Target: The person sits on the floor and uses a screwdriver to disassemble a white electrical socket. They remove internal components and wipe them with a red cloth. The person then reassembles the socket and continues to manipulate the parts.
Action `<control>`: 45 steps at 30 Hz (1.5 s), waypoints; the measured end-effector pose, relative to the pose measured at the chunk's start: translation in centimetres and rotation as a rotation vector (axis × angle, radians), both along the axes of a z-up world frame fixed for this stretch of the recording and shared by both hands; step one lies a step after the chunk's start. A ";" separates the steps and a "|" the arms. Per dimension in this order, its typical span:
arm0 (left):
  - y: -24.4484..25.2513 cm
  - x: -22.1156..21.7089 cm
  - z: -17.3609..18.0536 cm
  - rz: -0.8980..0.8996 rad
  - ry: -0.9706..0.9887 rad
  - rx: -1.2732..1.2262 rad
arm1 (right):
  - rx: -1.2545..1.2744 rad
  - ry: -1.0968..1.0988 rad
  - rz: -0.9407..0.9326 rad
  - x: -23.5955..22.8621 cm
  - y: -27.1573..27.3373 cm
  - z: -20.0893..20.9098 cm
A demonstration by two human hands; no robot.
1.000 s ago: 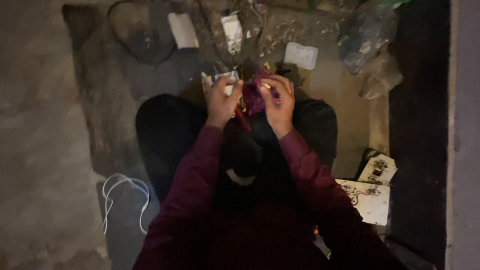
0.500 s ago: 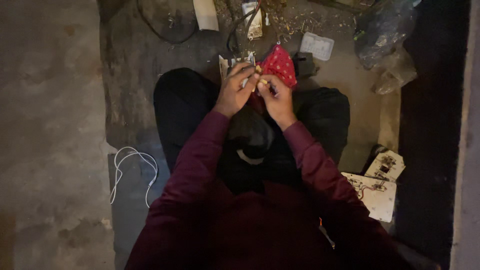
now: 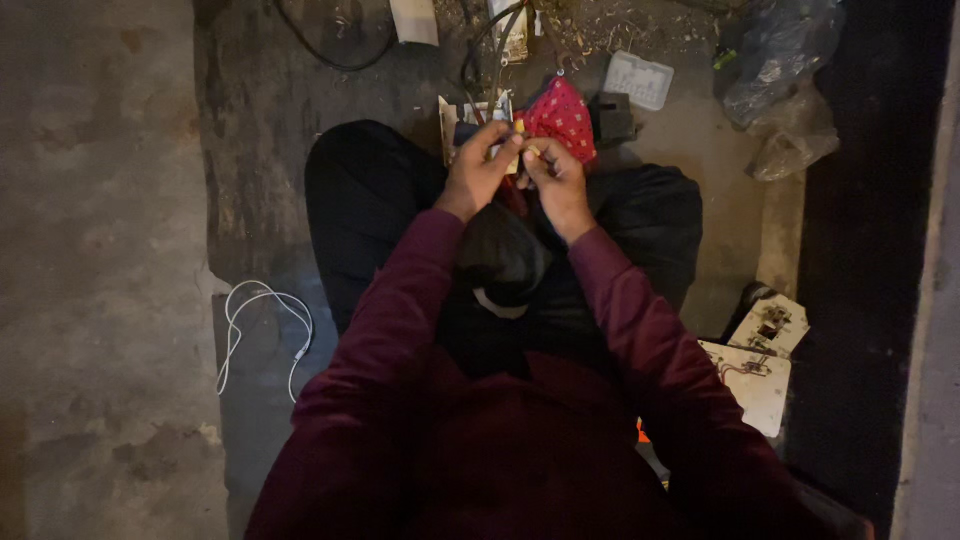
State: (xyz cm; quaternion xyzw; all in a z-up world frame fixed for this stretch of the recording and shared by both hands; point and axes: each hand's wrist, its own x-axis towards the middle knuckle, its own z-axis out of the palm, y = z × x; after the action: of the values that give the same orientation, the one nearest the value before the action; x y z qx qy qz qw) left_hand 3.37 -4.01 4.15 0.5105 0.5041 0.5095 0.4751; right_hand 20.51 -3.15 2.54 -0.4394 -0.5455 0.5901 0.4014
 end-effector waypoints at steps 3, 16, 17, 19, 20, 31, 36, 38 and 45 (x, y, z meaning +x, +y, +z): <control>-0.5 0.2 0.5 0.053 0.048 0.078 | -0.025 0.028 0.002 -0.1 0.0 -0.2; -0.5 0.0 2.2 0.075 -0.098 0.070 | 0.019 0.056 -0.004 -0.1 0.1 -0.1; -0.5 -0.1 2.4 0.066 0.002 0.142 | 0.019 0.071 0.001 0.0 0.1 0.0; -0.5 -0.1 3.1 0.079 0.013 0.048 | 0.018 0.076 -0.013 0.1 0.0 0.0; -0.5 -0.1 3.4 0.084 0.018 0.000 | 0.018 0.066 -0.031 0.1 -0.1 0.0; -1.1 -0.9 5.5 0.187 0.462 0.243 | 0.028 0.090 -0.092 0.3 0.1 0.4; -1.1 -0.8 5.5 0.200 0.484 0.250 | 0.048 0.119 -0.080 0.3 0.0 0.5; -1.1 -0.8 5.5 0.203 0.465 0.261 | 0.033 0.090 -0.089 0.4 0.0 0.5; -1.1 -0.7 5.5 0.185 0.463 0.200 | 0.026 0.065 -0.086 0.5 0.1 0.2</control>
State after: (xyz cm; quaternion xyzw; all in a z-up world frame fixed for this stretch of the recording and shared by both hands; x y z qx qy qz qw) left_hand 2.66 -5.13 9.60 0.6097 0.5911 0.4676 0.2456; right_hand 21.06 -3.06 2.78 -0.4378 -0.5203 0.5793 0.4494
